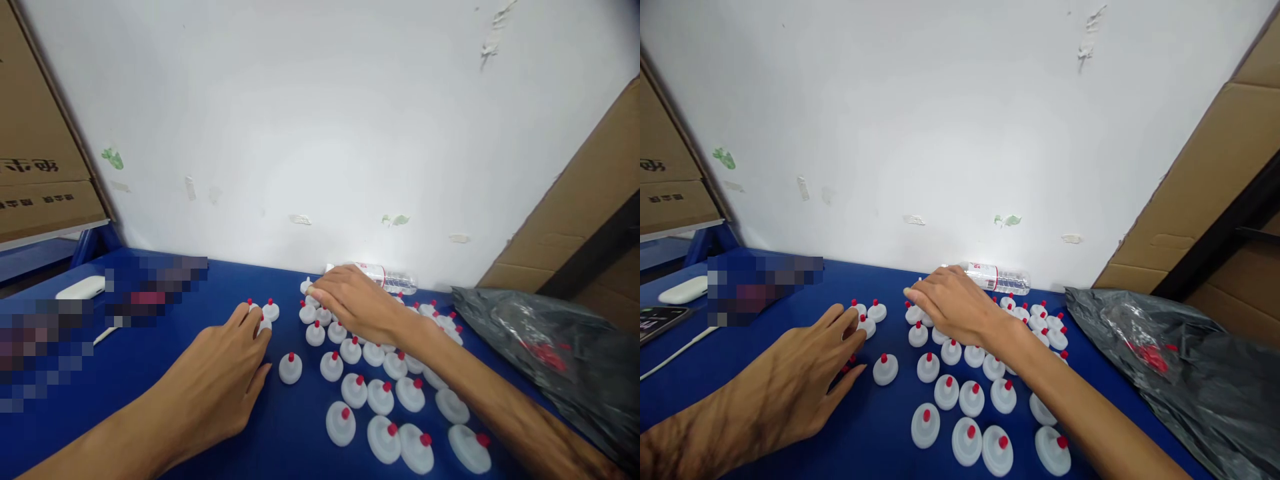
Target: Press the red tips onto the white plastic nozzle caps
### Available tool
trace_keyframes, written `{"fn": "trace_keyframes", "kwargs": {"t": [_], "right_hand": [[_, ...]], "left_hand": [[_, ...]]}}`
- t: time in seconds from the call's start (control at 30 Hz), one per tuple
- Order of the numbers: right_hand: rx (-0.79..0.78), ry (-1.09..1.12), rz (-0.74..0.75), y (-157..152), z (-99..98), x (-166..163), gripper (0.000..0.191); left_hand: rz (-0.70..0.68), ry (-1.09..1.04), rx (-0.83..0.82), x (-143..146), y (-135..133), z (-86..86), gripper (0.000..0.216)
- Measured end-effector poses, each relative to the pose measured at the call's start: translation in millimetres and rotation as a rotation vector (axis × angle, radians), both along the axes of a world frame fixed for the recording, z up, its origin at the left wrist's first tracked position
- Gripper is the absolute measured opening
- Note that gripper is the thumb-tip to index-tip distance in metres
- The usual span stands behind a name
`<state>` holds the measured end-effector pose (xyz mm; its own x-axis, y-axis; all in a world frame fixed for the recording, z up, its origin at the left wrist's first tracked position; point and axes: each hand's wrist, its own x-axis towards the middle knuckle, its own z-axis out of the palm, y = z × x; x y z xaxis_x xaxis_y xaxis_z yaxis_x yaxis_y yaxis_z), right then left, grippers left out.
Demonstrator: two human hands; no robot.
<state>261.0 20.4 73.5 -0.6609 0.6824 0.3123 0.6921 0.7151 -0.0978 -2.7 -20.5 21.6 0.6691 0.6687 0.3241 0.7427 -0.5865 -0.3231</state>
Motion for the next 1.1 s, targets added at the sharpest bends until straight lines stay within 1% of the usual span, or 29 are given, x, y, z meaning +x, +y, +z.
{"fn": "trace_keyframes", "kwargs": {"t": [0.1,0.27,0.4,0.57,0.67,0.8,1.0,1.1], "right_hand": [[0.019,0.011,-0.045,6.0,-2.4,6.2,0.050],[0.013,-0.022,-0.036,10.4,-10.5,8.3,0.050],[0.004,-0.028,-0.036,10.7,-10.8,7.5,0.055],[-0.010,-0.020,-0.025,5.5,-7.2,4.1,0.060],[-0.014,-0.027,-0.010,1.4,-8.9,-0.7,0.063],[-0.010,-0.036,-0.014,1.6,-11.7,-3.0,0.062],[0.022,0.004,-0.101,7.5,-7.8,6.1,0.056],[-0.024,-0.006,-0.067,8.0,-11.1,7.9,0.053]], "left_hand": [[0.015,0.055,-0.039,2.8,-3.1,2.6,0.026],[0.035,0.117,-0.107,3.7,-1.7,4.2,0.025],[0.050,0.175,-0.082,3.5,1.2,0.9,0.022],[0.040,0.147,-0.067,3.3,0.2,0.0,0.022],[0.034,0.111,-0.077,2.9,-0.6,1.5,0.025],[0.044,0.135,-0.128,2.9,0.1,1.9,0.023],[0.044,0.193,-0.111,4.7,1.6,0.8,0.023],[0.028,0.197,-0.117,5.5,2.1,1.3,0.025]]}}
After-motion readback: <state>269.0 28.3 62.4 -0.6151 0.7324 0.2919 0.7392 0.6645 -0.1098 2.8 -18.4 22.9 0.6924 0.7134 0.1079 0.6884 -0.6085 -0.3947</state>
